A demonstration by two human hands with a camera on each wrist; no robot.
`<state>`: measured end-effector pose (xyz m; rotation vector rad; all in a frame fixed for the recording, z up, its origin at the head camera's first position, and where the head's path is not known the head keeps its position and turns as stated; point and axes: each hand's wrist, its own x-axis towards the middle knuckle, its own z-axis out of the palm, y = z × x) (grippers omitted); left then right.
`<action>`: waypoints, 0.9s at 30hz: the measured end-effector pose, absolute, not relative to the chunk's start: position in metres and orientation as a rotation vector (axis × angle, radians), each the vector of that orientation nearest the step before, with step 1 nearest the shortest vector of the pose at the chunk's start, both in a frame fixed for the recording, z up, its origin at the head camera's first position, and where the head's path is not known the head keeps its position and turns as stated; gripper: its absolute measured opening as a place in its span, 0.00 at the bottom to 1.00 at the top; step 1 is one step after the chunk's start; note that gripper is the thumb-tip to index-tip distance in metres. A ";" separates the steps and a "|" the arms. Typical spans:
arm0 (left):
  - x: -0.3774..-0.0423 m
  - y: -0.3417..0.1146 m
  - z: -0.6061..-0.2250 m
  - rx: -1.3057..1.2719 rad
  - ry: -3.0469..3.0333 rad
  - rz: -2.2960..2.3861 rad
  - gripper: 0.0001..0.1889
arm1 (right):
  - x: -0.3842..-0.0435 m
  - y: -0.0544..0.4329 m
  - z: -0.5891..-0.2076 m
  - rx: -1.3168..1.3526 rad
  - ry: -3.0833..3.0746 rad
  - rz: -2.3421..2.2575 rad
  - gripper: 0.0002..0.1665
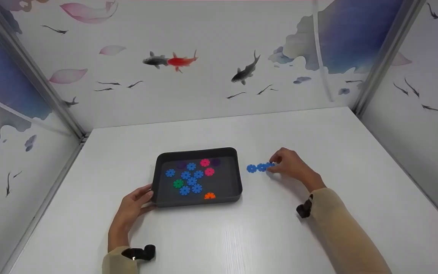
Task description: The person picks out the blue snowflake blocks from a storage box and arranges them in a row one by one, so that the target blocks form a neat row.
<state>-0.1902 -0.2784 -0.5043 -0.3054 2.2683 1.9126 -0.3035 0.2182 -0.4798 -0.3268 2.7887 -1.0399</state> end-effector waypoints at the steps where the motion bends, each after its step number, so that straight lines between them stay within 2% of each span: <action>1: -0.190 -0.278 -0.504 -0.309 2.269 1.913 0.27 | -0.304 0.220 -0.481 -0.327 2.784 -1.037 0.20; 12: -0.191 -0.278 -0.504 -0.308 2.263 1.908 0.27 | -0.309 0.231 -0.490 -0.213 2.741 -1.042 0.23; 27: -0.191 -0.278 -0.505 -0.305 2.269 1.916 0.27 | -0.310 0.225 -0.492 -0.246 2.757 -1.022 0.22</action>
